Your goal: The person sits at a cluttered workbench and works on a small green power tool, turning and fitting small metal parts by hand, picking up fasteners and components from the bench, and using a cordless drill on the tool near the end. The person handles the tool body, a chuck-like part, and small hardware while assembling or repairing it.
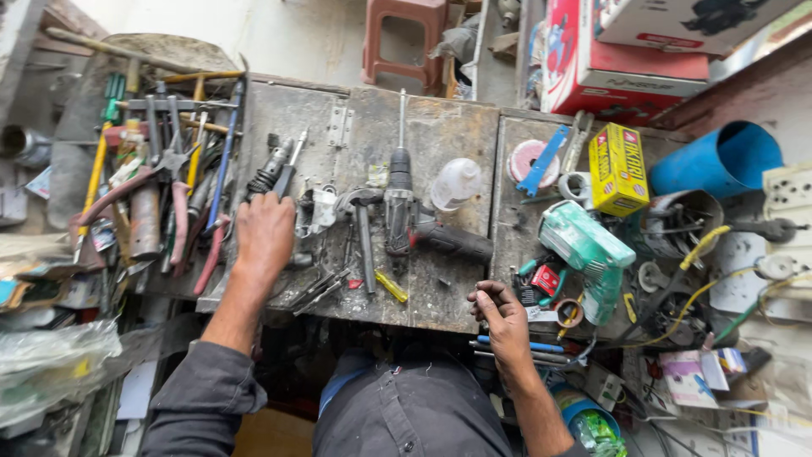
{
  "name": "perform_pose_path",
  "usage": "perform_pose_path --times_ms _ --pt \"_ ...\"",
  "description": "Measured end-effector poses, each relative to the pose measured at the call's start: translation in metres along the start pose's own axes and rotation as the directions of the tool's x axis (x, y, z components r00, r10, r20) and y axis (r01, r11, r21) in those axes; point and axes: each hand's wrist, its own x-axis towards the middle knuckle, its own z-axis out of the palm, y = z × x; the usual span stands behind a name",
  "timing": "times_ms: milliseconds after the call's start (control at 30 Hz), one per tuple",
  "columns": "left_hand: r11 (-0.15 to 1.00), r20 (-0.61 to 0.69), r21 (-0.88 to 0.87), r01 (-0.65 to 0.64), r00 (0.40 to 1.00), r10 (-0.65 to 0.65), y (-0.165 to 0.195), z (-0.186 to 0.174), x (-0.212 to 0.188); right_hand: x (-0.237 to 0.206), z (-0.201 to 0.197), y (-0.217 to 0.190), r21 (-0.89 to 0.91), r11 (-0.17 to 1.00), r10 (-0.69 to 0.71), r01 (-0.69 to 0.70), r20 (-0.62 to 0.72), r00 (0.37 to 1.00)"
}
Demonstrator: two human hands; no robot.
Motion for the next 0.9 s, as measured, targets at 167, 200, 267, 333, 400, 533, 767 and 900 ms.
perform_pose_path --times_ms 167,200,267,333,400,533,767,900 --pt "0.998 0.089 0.023 0.064 0.994 -0.066 0.010 -0.001 0.002 0.003 -0.016 -0.013 -0.042 0.993 -0.111 0.108 -0.086 0.990" --pt "0.996 0.111 0.040 0.079 0.990 -0.083 0.012 -0.005 0.000 0.004 -0.017 -0.015 -0.042 0.994 -0.110 0.106 -0.105 0.988" --pt "0.996 -0.016 -0.059 0.073 0.997 -0.074 0.019 -0.013 -0.003 0.004 -0.016 -0.017 -0.042 0.994 -0.107 0.102 -0.138 0.985" --pt "0.976 -0.100 -0.206 0.063 0.991 -0.085 0.032 -0.022 -0.010 0.003 -0.013 -0.016 -0.073 0.991 -0.117 0.108 -0.123 0.986" --pt "0.918 -0.158 -0.394 0.047 0.980 -0.118 0.047 -0.031 -0.016 0.003 -0.008 -0.014 -0.087 0.990 -0.119 0.111 -0.094 0.989" --pt "0.860 -0.175 -0.505 0.074 0.967 -0.185 0.067 -0.045 -0.034 0.002 -0.002 -0.009 -0.148 0.983 -0.117 0.108 -0.058 0.991" --pt "0.952 -0.070 -0.307 -0.011 0.997 -0.012 0.041 -0.026 0.006 0.005 0.003 -0.005 -0.176 0.977 -0.121 0.120 0.003 0.993" --pt "0.958 0.286 -0.283 0.048 0.958 0.037 0.027 -0.009 0.028 0.003 0.006 -0.004 -0.213 0.970 -0.119 0.120 0.018 0.993"
